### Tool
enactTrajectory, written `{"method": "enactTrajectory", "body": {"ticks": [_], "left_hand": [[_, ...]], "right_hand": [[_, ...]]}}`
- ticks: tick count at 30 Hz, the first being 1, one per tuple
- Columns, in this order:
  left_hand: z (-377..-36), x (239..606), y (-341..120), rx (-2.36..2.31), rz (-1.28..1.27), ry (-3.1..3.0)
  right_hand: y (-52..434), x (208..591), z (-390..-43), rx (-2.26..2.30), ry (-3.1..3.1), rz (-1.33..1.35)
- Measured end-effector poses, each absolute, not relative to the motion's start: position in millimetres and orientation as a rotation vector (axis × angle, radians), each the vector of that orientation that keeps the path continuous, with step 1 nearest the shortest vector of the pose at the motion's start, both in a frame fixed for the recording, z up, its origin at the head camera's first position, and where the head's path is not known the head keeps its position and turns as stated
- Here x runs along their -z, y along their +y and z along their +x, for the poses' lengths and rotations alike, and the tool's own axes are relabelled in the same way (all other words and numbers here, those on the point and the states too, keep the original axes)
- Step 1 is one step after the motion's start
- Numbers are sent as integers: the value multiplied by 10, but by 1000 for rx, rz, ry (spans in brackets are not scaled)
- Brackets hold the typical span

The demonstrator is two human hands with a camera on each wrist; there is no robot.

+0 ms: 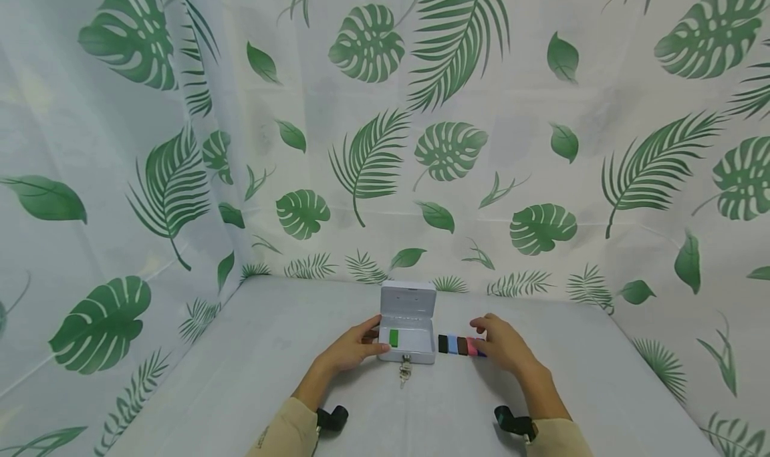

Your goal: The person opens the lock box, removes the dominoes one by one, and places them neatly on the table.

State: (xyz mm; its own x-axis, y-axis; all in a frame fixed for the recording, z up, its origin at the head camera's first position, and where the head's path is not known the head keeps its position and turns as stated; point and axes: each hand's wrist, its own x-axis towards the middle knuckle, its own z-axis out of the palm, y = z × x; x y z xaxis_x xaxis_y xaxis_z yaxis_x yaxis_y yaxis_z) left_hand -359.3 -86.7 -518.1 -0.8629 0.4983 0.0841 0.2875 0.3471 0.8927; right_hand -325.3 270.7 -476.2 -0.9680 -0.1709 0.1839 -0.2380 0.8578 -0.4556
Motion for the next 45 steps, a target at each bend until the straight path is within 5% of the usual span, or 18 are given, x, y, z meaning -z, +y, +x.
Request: {"method": "enactTrajectory", "body": {"ticks": [45], "left_hand": [[-3611,5192,-874,-1532,711,2388]], "right_hand": [[2406,4622,-3277,-824,-2800,358]]}}
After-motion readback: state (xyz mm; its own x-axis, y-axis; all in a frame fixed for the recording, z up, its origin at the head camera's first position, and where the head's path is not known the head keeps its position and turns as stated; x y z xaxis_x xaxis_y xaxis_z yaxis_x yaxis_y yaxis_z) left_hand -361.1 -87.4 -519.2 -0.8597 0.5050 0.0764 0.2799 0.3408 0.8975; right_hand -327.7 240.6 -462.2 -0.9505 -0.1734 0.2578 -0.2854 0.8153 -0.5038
